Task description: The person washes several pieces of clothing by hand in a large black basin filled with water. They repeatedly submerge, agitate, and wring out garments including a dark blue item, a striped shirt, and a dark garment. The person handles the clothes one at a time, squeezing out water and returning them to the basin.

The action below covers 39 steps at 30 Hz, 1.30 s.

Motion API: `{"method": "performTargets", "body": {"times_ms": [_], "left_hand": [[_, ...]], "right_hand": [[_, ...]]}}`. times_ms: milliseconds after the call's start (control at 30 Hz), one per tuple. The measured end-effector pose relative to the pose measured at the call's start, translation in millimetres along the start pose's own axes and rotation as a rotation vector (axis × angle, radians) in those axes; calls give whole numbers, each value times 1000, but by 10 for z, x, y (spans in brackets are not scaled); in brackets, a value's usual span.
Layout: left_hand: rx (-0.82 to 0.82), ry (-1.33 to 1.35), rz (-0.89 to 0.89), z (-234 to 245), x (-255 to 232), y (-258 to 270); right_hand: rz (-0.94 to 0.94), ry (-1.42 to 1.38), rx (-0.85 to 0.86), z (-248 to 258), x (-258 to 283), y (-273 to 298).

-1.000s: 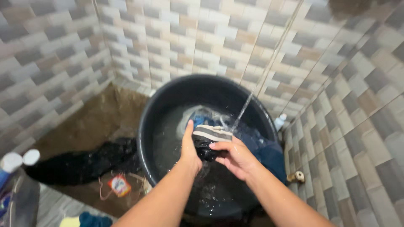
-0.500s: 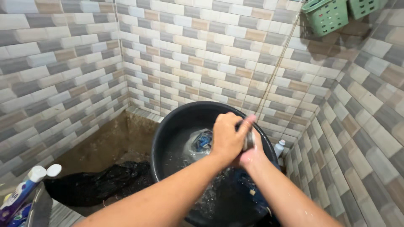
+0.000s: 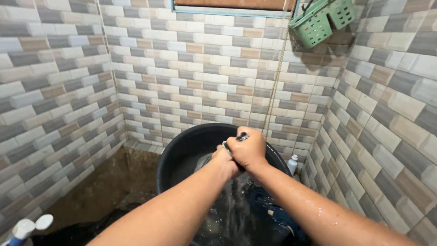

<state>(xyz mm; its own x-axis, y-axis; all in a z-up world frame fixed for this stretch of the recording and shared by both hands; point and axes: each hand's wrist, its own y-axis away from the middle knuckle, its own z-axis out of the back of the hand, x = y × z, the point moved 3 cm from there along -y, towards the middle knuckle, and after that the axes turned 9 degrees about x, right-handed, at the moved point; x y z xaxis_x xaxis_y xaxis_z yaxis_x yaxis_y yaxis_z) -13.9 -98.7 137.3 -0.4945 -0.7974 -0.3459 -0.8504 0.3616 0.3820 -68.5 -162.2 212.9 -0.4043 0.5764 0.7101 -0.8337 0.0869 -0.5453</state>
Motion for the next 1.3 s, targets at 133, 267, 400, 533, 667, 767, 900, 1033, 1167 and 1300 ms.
{"method": "performTargets", "body": {"times_ms": [133, 267, 400, 533, 667, 767, 900, 1033, 1167, 1300], "left_hand": [[381, -51, 427, 138, 8, -221], [572, -161, 567, 189, -84, -318], [989, -1015, 198, 129, -292, -385], [1083, -1490, -258, 160, -473, -510], [896, -1535, -443, 115, -622, -712], [446, -1149, 272, 80, -704, -827], [570, -602, 324, 19, -806, -470], [131, -491, 190, 475, -867, 25], [51, -275, 181, 947, -773, 164], [-209, -483, 229, 1658, -583, -232]], "right_hand": [[329, 100, 57, 105, 308, 130], [466, 106, 134, 183, 463, 192], [634, 125, 176, 251, 605, 231], [741, 151, 264, 287, 714, 220], [800, 135, 325, 300, 727, 168], [830, 111, 277, 289, 648, 105], [593, -137, 182, 66, 331, -84], [121, -306, 156, -603, -202, -205], [-696, -990, 425, -1270, -952, 11], [-1433, -657, 457, -1262, -1745, 700]]}}
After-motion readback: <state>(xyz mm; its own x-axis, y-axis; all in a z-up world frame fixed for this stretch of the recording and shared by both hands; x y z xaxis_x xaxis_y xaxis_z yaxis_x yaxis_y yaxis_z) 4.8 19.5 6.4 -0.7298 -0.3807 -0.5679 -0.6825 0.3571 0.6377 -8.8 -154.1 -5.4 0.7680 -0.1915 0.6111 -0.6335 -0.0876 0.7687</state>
